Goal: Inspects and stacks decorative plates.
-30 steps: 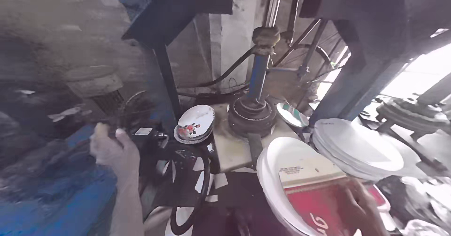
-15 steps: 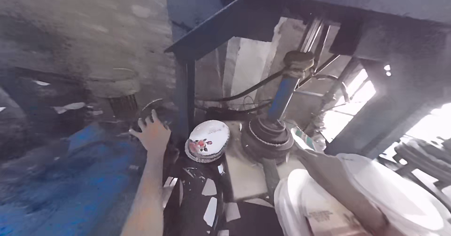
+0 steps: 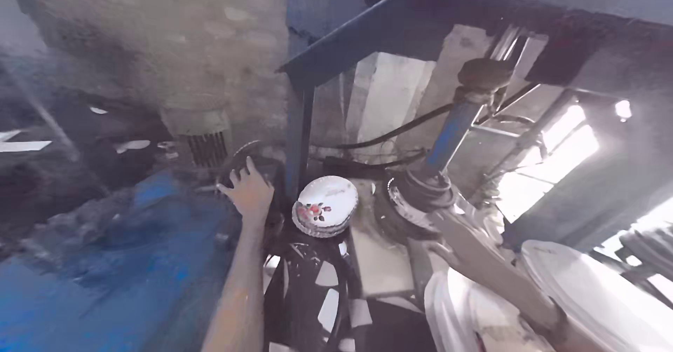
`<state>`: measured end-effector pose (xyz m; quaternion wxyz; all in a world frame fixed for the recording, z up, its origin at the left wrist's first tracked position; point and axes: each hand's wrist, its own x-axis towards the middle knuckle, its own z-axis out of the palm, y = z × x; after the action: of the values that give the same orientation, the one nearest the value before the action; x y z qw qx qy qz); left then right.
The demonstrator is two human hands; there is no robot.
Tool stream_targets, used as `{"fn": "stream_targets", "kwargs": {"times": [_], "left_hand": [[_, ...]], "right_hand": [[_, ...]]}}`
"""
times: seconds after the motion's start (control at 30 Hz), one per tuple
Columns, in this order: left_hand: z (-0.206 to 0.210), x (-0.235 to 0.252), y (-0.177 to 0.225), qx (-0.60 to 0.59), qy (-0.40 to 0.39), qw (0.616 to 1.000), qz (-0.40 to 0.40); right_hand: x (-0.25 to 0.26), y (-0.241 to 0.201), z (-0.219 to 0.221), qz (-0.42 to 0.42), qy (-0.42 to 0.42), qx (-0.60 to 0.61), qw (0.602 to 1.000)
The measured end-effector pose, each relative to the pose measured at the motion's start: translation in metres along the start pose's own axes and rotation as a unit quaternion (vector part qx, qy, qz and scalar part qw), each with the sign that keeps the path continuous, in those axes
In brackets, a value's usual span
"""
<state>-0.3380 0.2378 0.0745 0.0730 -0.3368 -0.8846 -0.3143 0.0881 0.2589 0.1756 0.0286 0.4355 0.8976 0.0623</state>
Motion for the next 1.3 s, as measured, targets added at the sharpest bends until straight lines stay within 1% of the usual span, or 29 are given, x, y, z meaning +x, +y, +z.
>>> {"fn": "stream_targets", "kwargs": {"times": [0.03,0.07,0.1,0.17,0.2,0.23,0.3,0.37,0.4,0.47,0.53,0.57,0.6,0.63,0.67,0.7,0.73,0.77,0.8,0.87,0.93,0.97,1.03,1.07,1.1,1.13,1.2,1.27,1.3], "left_hand": [[-0.002,-0.003,-0.001,-0.004,0.014,1.000,0.003],[-0.008,-0.006,-0.003,-0.026,0.042,0.999,0.000],[-0.016,-0.012,-0.008,-0.063,0.081,0.995,-0.010],[-0.031,-0.038,-0.025,-0.141,0.190,0.971,-0.023],[-0.036,-0.058,-0.031,-0.165,0.233,0.958,-0.023],[-0.037,-0.077,-0.035,-0.182,0.269,0.946,-0.023],[-0.032,-0.116,-0.042,-0.206,0.317,0.926,-0.012],[-0.027,-0.147,-0.054,-0.248,0.328,0.911,0.022],[-0.028,-0.161,-0.057,-0.270,0.312,0.910,0.035],[-0.040,-0.192,-0.050,-0.317,0.268,0.909,0.037],[-0.048,-0.212,-0.034,-0.357,0.228,0.904,0.054],[-0.050,-0.220,-0.021,-0.384,0.208,0.897,0.071],[-0.050,-0.228,-0.004,-0.412,0.185,0.887,0.094],[-0.048,-0.235,0.016,-0.430,0.163,0.880,0.122],[-0.046,-0.245,0.039,-0.442,0.127,0.875,0.150],[-0.042,-0.255,0.064,-0.450,0.088,0.870,0.182],[-0.038,-0.268,0.089,-0.451,0.043,0.864,0.219],[-0.035,-0.280,0.112,-0.447,-0.009,0.857,0.257],[-0.033,-0.292,0.132,-0.444,-0.072,0.844,0.291],[-0.029,-0.308,0.164,-0.458,-0.202,0.801,0.328],[-0.032,-0.313,0.178,-0.493,-0.302,0.732,0.359],[-0.035,-0.312,0.182,-0.515,-0.332,0.689,0.388],[-0.041,-0.311,0.186,-0.552,-0.364,0.603,0.447],[-0.041,-0.313,0.187,-0.561,-0.371,0.576,0.464],[-0.038,-0.316,0.186,-0.561,-0.374,0.568,0.472],[-0.034,-0.320,0.182,-0.552,-0.375,0.578,0.469],[-0.031,-0.324,0.178,-0.530,-0.355,0.636,0.435],[-0.032,-0.325,0.178,-0.534,-0.359,0.682,0.348],[-0.030,-0.324,0.182,-0.557,-0.374,0.686,0.283]], "right_hand": [[-0.006,-0.002,0.003,-0.018,-0.016,0.012,1.000],[-0.011,-0.006,0.006,-0.062,0.042,0.035,0.997],[-0.014,-0.015,0.004,-0.124,0.145,0.070,0.979],[-0.005,-0.038,-0.001,-0.220,0.305,0.088,0.922],[0.005,-0.052,-0.001,-0.241,0.333,0.099,0.906],[0.019,-0.063,-0.001,-0.245,0.314,0.108,0.911],[0.046,-0.075,-0.002,-0.223,0.190,0.129,0.947],[0.044,-0.080,-0.014,-0.176,0.106,0.140,0.969],[0.026,-0.078,-0.026,-0.147,0.098,0.146,0.973],[-0.029,-0.062,-0.035,-0.081,0.169,0.143,0.972],[-0.090,-0.033,-0.035,0.080,0.172,0.153,0.970],[-0.119,-0.013,-0.027,0.163,0.153,0.138,0.965],[-0.148,0.008,-0.010,0.231,0.157,0.128,0.952],[-0.176,0.034,0.021,0.271,0.183,0.117,0.938],[-0.202,0.056,0.056,0.294,0.210,0.108,0.926],[-0.225,0.070,0.088,0.307,0.213,0.115,0.920],[-0.239,0.069,0.104,0.333,0.187,0.170,0.908],[-0.248,0.067,0.116,0.343,0.178,0.243,0.890],[-0.252,0.063,0.125,0.338,0.221,0.295,0.866],[-0.253,0.054,0.123,0.289,0.377,0.339,0.812],[-0.252,0.048,0.105,0.205,0.525,0.354,0.746],[-0.247,0.043,0.092,0.177,0.573,0.341,0.724],[-0.230,0.025,0.085,0.177,0.646,0.350,0.655],[-0.221,0.017,0.092,0.188,0.656,0.375,0.627],[-0.213,0.016,0.105,0.201,0.658,0.384,0.615],[-0.211,0.017,0.111,0.219,0.634,0.375,0.640],[-0.216,0.028,0.103,0.248,0.531,0.352,0.730],[-0.224,0.048,0.083,0.214,0.419,0.352,0.810],[-0.222,0.063,0.077,0.181,0.370,0.363,0.836]]}}
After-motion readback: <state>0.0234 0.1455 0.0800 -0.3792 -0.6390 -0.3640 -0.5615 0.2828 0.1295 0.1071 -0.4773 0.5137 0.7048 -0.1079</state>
